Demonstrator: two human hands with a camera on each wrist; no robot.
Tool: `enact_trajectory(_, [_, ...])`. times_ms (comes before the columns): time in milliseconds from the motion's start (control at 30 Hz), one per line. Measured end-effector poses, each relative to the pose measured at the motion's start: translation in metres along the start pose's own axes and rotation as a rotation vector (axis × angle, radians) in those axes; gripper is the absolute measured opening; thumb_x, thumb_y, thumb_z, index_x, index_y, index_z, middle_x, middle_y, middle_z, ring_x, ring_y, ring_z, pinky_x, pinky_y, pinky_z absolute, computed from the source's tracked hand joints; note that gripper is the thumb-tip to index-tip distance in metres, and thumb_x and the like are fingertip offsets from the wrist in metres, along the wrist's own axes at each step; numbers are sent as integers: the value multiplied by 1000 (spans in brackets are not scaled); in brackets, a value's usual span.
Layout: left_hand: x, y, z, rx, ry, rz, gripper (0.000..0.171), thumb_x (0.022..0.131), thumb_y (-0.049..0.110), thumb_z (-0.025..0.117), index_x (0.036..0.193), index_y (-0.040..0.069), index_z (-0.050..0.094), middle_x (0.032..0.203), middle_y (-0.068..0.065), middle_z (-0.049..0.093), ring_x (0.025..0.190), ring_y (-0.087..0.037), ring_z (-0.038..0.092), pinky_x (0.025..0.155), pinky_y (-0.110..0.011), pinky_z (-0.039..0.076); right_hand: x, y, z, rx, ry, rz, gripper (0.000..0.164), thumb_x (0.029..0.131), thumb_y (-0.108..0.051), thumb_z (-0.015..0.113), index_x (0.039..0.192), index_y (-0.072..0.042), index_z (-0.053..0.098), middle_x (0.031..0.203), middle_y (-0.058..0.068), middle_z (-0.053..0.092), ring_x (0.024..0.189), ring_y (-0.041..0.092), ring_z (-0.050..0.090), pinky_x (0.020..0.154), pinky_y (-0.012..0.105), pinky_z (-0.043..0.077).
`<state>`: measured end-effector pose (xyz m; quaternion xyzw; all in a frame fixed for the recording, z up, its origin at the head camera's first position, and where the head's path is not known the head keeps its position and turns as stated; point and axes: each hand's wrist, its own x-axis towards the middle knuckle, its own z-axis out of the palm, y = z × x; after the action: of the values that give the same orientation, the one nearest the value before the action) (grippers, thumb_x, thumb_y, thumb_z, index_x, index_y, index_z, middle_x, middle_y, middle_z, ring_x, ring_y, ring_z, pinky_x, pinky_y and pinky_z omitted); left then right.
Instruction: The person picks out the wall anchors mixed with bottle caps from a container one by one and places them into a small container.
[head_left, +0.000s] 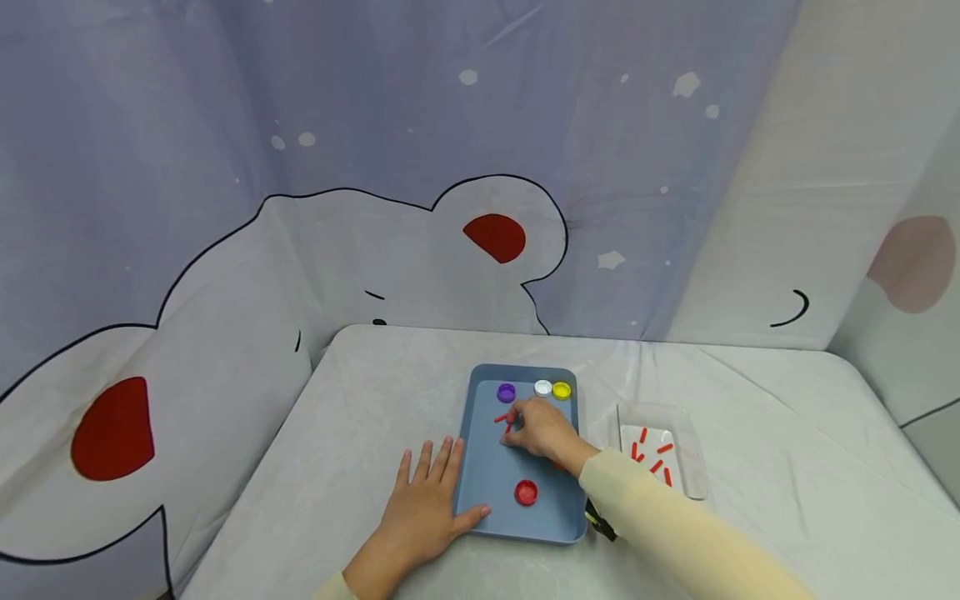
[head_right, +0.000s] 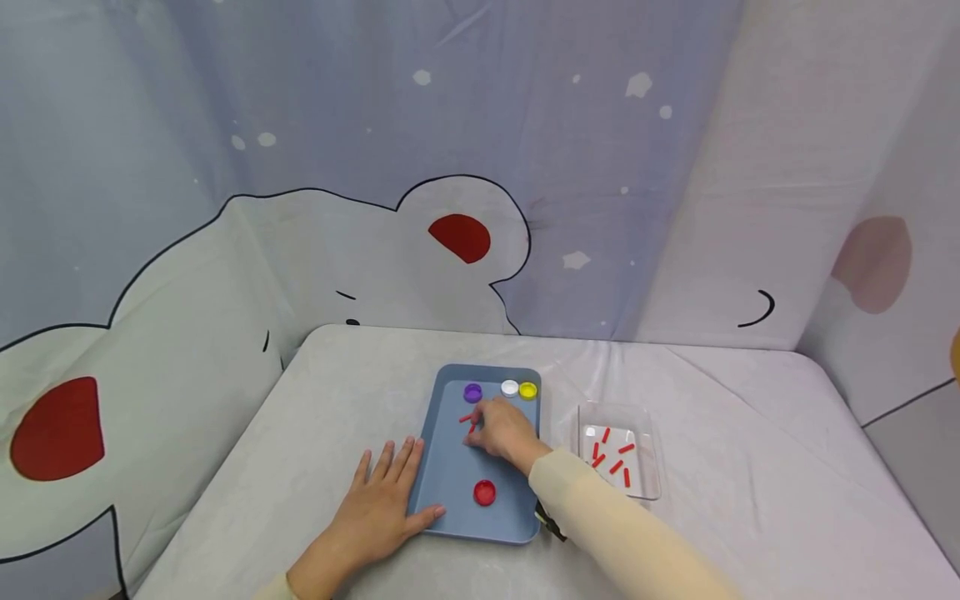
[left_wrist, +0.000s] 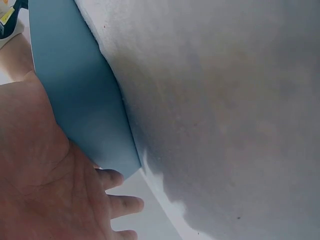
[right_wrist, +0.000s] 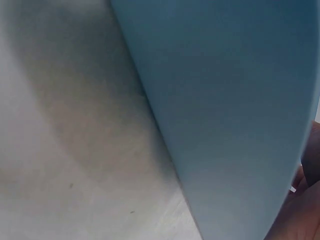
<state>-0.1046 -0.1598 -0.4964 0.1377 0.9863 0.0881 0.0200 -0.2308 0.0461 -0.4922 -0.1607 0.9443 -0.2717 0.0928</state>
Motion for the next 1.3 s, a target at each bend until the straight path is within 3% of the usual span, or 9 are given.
enact_trajectory(500, [0, 3, -4, -12, -24, -19, 99, 91, 74, 51, 160, 6, 28, 164, -14, 32, 150, -44, 25, 119, -65, 12, 0, 4, -8, 63, -23, -29, 17, 81, -16, 82, 90, -10, 69, 73, -2, 59, 64, 12, 52, 59, 26, 44])
enact_trajectory(700, [0, 3, -3, -10, -39, -24, 100, 91, 75, 50, 160, 6, 27, 164, -14, 31, 151, -44, 24, 119, -65, 11, -9, 6, -29, 165, 41, -61, 13, 82, -13, 81, 90, -8, 72, 70, -2, 59, 57, 11, 52, 52, 26, 44])
enact_trajectory(900, [2, 2, -3, -1, -40, -25, 101, 91, 76, 49, 161, 7, 26, 165, -13, 30, 151, -44, 23, 119, -65, 11, -20, 9, -50, 224, 86, -87, 14, 85, -14, 80, 95, -8, 74, 66, -4, 58, 57, 10, 50, 55, 26, 42])
enact_trajectory(1067, [3, 2, -3, -1, -40, -23, 101, 91, 76, 49, 161, 7, 26, 165, -14, 30, 151, -44, 23, 119, -66, 11, -35, 17, -64, 260, 94, -126, 16, 85, -15, 81, 97, -8, 74, 67, -5, 59, 61, 10, 52, 60, 26, 45])
enact_trajectory(1300, [2, 1, 0, -8, -23, -17, 100, 91, 74, 51, 159, 5, 29, 163, -15, 32, 150, -45, 25, 118, -66, 12, -54, 35, -83, 316, 84, -115, 20, 85, -16, 79, 103, -8, 73, 72, -4, 61, 65, 13, 55, 60, 25, 44])
